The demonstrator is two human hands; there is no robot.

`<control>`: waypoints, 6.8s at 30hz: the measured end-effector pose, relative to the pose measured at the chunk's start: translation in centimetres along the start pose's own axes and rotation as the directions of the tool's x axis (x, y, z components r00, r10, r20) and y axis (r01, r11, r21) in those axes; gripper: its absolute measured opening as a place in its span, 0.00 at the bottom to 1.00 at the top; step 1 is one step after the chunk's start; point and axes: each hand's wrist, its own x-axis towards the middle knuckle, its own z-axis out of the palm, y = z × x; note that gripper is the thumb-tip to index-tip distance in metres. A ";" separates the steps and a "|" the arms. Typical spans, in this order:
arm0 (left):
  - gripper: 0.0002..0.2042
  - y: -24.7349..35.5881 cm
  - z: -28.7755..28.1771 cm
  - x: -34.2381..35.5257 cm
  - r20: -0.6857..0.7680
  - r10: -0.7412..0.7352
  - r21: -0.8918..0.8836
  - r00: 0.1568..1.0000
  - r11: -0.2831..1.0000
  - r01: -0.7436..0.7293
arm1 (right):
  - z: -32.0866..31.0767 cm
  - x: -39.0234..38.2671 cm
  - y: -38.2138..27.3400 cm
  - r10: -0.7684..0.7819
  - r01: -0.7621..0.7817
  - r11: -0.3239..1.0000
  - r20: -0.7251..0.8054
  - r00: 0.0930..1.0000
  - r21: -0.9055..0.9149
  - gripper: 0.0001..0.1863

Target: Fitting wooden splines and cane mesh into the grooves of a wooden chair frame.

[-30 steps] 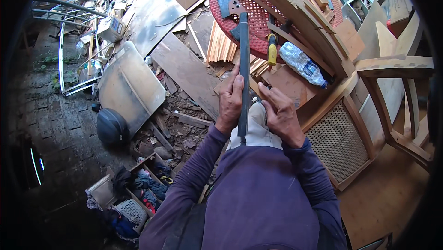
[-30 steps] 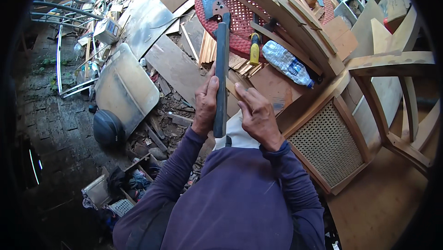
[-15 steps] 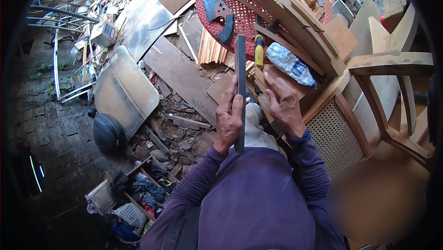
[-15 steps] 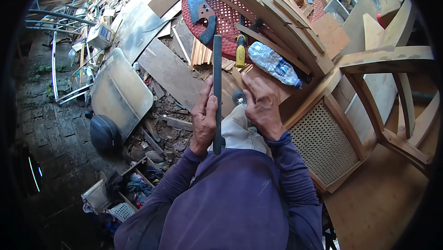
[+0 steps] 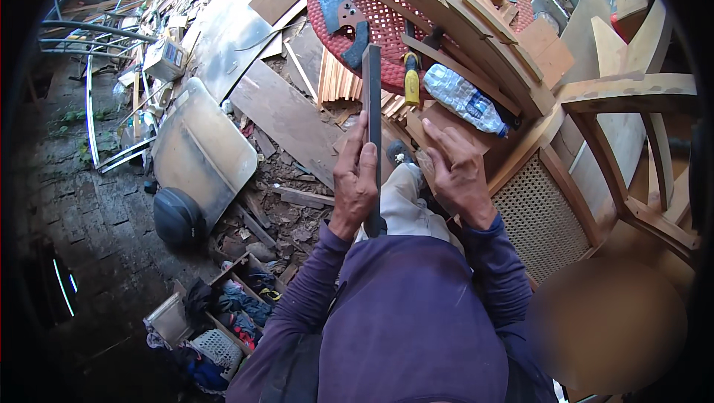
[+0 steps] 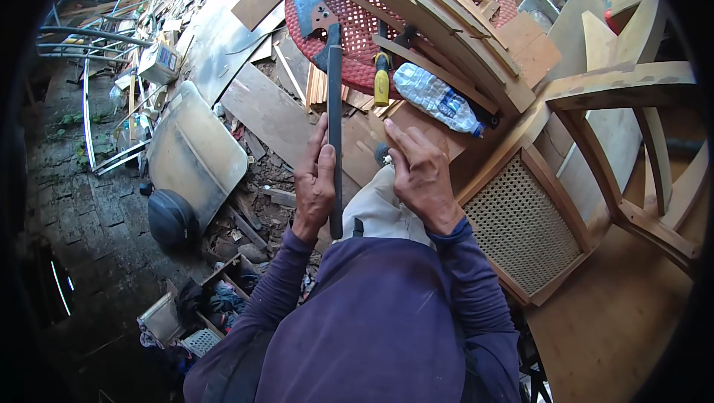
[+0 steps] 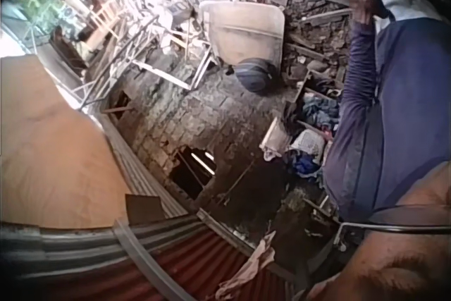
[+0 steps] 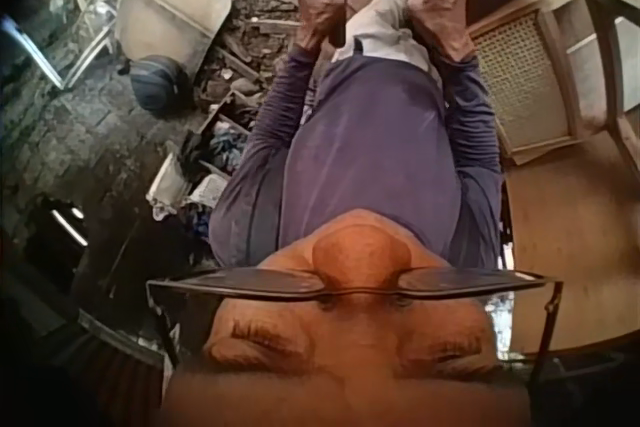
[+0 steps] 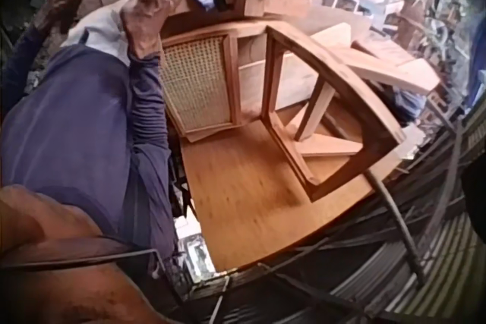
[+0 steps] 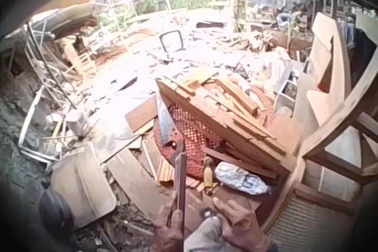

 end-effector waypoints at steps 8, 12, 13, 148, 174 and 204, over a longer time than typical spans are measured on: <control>0.26 0.2 1.8 1.1 0.039 0.014 -0.103 0.999 0.995 -0.010 | 0.9 -0.4 -2.1 0.097 -0.106 0.989 0.089 0.991 0.107 0.26; 0.26 0.6 1.9 -1.2 -0.034 0.200 -0.046 0.979 0.978 -0.202 | 1.8 0.7 -0.5 0.037 -0.040 0.997 0.051 0.998 0.060 0.28; 0.26 0.6 1.8 -1.3 -0.003 0.125 -0.085 0.992 0.989 -0.124 | 2.1 0.5 -0.7 0.018 -0.019 1.000 0.030 0.999 0.021 0.28; 0.26 0.8 3.1 -5.0 0.141 -0.020 -0.193 0.990 0.980 0.047 | -2.2 -6.0 0.4 0.030 -0.027 0.998 -0.059 0.998 0.057 0.27; 0.32 0.8 3.2 -4.3 0.576 -0.146 -0.619 0.804 0.565 0.546 | -3.4 -7.5 4.5 0.242 -0.543 -0.036 0.534 0.810 0.839 0.17; 0.27 -0.5 2.7 -1.5 0.195 0.003 -0.187 0.981 0.982 0.034 | -3.4 -7.7 -1.0 -0.035 0.031 0.999 -0.094 0.995 -0.040 0.16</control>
